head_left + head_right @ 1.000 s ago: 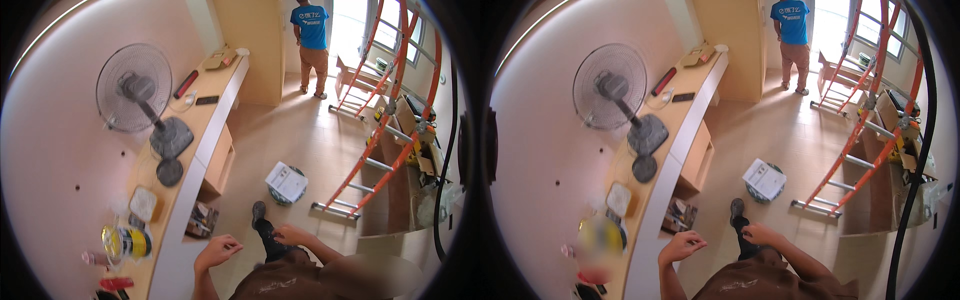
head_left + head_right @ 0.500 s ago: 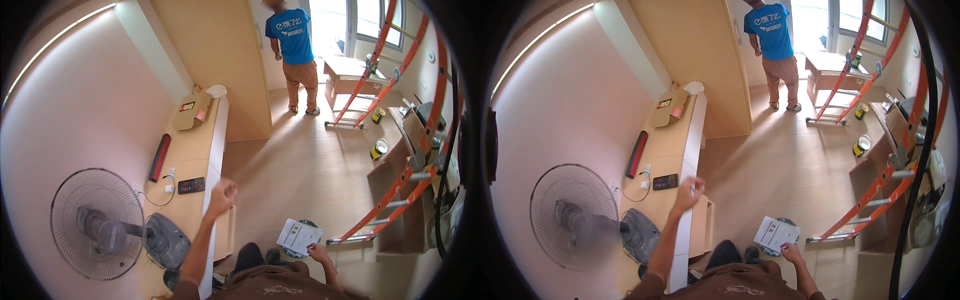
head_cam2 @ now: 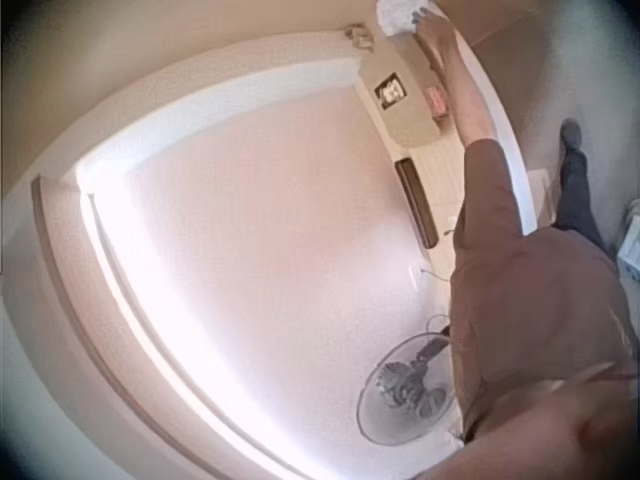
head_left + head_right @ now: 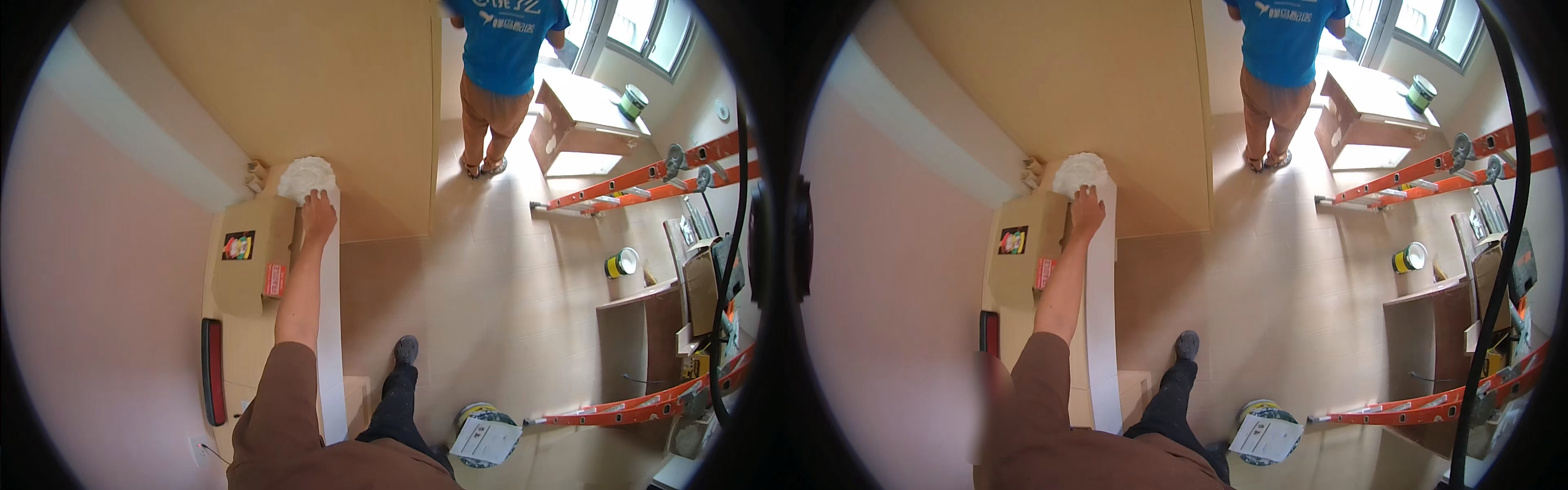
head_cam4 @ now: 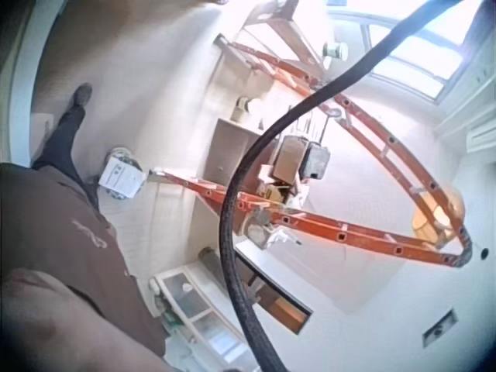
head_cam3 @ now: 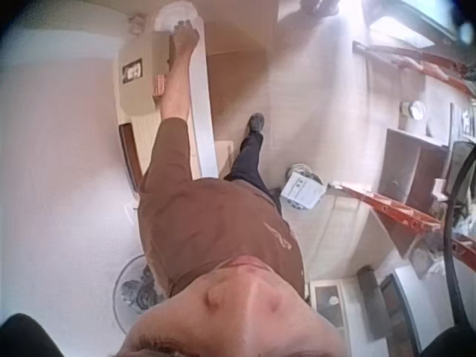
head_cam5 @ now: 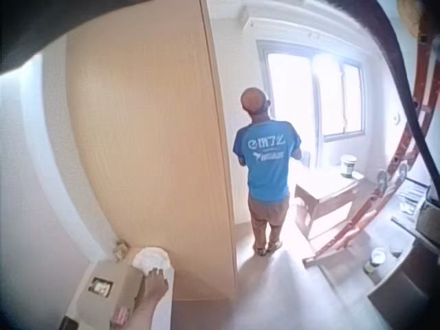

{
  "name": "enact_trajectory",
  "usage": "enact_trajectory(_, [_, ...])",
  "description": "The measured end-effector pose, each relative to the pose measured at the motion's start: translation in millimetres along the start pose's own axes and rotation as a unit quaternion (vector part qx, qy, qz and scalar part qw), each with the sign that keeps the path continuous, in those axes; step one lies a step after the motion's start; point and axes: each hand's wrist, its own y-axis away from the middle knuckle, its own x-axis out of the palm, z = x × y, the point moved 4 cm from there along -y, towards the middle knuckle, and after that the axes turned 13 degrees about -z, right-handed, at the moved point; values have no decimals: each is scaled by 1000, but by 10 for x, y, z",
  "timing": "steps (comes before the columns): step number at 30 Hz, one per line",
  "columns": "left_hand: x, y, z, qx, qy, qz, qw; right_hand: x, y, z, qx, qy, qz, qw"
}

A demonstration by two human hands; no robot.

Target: The person wipes the underside of a bathroom vanity cabinet with a cloth, then walks to a workbench, picks up a small container, and mixes a yellow paste with a wooden stick.

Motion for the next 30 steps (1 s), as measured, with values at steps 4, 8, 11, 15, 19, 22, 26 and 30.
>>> enact_trajectory(4, [191, -461, -151, -5, -118, 36, 992, 384, 610, 1059, 2, -10, 25, 1000])
enact_trajectory(8, [358, -735, 138, -3, -92, -12, 996, 448, 717, 1885, -65, -30, 28, 997])
enact_trajectory(11, [87, -816, 77, -17, 105, -155, 982, 285, 416, 2317, -114, -39, -43, 992])
enact_trajectory(15, [-858, -764, -489, -260, 496, -155, 814, 167, 305, 3558, -250, 34, -139, 958])
enact_trajectory(19, [-947, -359, -1142, -355, 667, 24, 655, 35, 685, 4766, -321, -58, -160, 932])
enact_trajectory(22, [-1417, 180, -2014, -343, 710, 194, 583, -39, 991, 5140, -304, -248, -117, 912])
enact_trajectory(26, [-2144, 1211, -2930, -182, 707, 360, 581, -374, 1401, 5141, -308, -582, -13, 753])
enact_trajectory(30, [-2688, 2457, -3436, -62, 658, 534, 527, -823, 1625, 4241, -258, -548, -135, 785])
